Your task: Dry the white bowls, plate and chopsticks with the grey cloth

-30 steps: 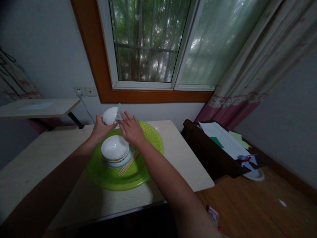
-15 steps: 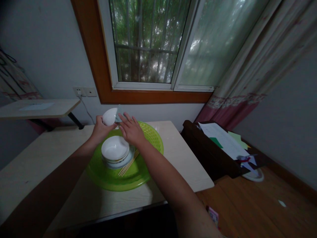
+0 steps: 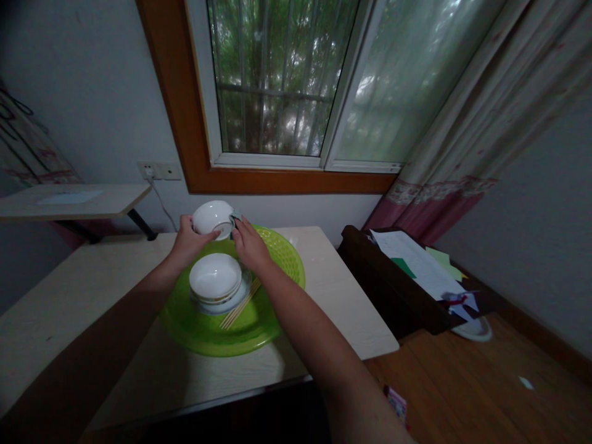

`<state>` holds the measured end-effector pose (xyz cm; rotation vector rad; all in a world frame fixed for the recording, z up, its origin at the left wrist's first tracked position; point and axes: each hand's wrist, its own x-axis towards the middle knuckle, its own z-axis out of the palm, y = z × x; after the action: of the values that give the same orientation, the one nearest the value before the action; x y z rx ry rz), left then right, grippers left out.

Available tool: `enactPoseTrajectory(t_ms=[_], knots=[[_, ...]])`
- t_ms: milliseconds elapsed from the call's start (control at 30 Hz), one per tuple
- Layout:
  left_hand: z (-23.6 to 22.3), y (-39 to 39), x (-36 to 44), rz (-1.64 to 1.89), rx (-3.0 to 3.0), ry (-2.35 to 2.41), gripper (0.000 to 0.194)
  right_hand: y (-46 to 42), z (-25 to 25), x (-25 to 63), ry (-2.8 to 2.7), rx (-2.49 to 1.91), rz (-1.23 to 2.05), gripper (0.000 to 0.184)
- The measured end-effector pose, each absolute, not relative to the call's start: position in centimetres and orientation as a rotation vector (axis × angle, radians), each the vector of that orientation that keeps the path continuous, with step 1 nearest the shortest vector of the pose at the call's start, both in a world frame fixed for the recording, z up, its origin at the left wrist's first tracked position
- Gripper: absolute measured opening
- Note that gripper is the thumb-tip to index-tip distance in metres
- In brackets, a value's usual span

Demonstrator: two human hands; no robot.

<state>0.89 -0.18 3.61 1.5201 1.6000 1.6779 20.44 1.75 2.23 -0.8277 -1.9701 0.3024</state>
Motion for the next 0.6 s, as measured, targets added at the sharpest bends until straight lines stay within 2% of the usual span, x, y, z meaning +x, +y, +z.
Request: enactPoseTrajectory(t_ms=[167, 467, 600], knots=[[3.1, 0.1, 0.7, 1.652, 1.603, 1.601, 0.07, 2.2, 1.9, 20.5, -1.923, -0.801, 0.363, 0.05], [3.2, -0.6, 1.3, 1.489, 1.788, 1.588, 0.066, -0.2, 4.3, 20.4, -2.172, -0.548, 0.09, 0.041], [3.2, -0.6, 1.3, 1.507, 1.766, 1.59, 0.068, 0.5, 3.9, 20.3, -2.051, -0.604, 0.195, 0.042]])
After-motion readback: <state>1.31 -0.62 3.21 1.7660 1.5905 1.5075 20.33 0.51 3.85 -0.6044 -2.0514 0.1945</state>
